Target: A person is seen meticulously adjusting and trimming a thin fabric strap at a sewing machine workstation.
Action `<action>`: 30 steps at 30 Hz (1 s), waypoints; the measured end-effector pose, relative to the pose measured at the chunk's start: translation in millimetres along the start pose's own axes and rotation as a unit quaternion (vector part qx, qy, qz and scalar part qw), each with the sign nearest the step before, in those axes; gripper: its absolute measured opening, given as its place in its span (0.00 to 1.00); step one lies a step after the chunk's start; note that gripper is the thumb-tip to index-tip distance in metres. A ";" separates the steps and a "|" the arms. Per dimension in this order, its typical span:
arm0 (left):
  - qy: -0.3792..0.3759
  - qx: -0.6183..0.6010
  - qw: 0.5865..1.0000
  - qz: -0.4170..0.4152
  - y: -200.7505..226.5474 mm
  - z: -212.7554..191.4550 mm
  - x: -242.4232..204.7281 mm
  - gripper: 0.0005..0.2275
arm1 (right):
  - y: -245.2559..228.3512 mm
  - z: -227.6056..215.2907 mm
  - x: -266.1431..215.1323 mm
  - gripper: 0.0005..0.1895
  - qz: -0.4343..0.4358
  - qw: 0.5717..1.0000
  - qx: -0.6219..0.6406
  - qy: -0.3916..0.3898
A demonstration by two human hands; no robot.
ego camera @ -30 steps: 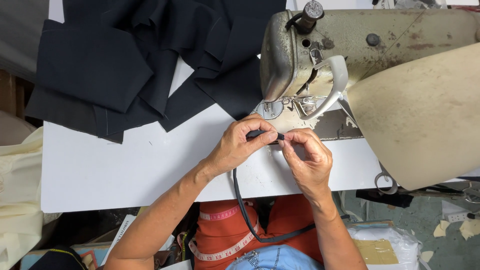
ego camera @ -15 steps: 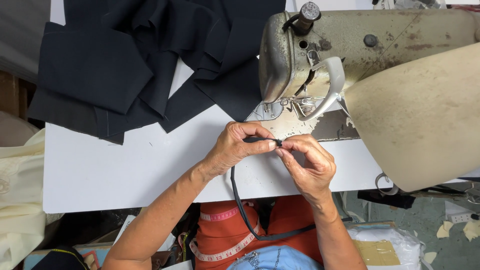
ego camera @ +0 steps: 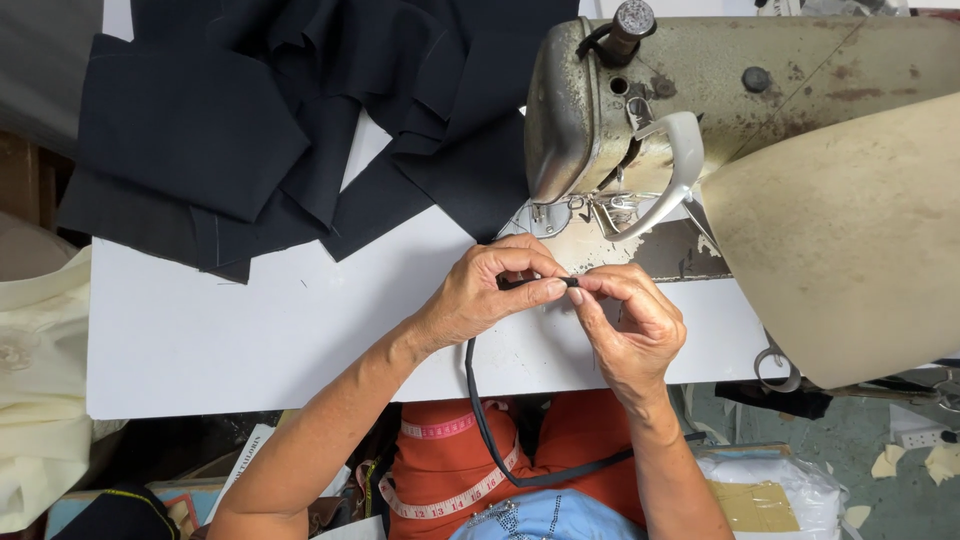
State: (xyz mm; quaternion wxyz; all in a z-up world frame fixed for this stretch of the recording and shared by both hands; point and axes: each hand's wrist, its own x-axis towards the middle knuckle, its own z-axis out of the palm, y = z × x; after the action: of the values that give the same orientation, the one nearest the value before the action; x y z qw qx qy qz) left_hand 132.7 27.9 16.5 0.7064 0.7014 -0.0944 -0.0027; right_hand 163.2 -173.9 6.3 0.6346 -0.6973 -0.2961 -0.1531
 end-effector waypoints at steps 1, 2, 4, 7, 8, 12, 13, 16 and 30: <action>0.001 0.000 1.000 0.000 -0.9 -2.2 -0.3 0.04 | -0.5 0.1 0.5 0.05 0.000 1.000 0.000 -0.001; -0.009 0.014 1.000 0.003 -1.9 -4.2 -1.0 0.05 | -1.3 0.1 0.7 0.04 0.006 1.000 0.002 -0.002; -0.018 0.027 0.999 0.007 -3.2 -8.1 -1.7 0.05 | -1.8 -0.3 0.4 0.03 0.013 1.000 0.004 -0.003; -0.057 0.031 0.998 -0.013 -5.3 -12.0 -2.7 0.08 | -0.3 -1.8 -1.5 0.03 0.019 1.000 0.017 -0.011; -0.061 0.026 0.998 -0.023 -7.0 -12.1 -3.3 0.08 | 1.4 -2.7 -2.6 0.03 0.032 0.999 0.030 -0.014; -0.035 0.005 0.998 -0.055 -5.4 -9.4 -3.0 0.09 | -0.2 -0.1 -1.1 0.11 0.089 0.991 0.077 -0.066; -0.034 0.005 0.998 -0.055 -7.3 -8.6 -3.6 0.09 | -2.0 1.3 0.1 0.11 0.089 0.991 0.077 -0.066; -0.022 -0.029 0.996 -0.087 -8.7 -6.8 -3.0 0.11 | -2.4 2.2 1.0 0.05 0.097 0.991 0.068 -0.058; -0.166 -0.105 0.971 -0.140 -2.1 -1.9 -12.5 0.13 | 28.1 -20.0 -12.4 0.08 0.291 0.917 0.258 0.087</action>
State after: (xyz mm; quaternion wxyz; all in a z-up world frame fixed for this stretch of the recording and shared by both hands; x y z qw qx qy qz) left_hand 121.0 31.4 12.8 0.7433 0.6193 -0.1099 -0.2276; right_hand 173.9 -196.7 -20.3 0.8323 -0.5485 -0.0528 0.0596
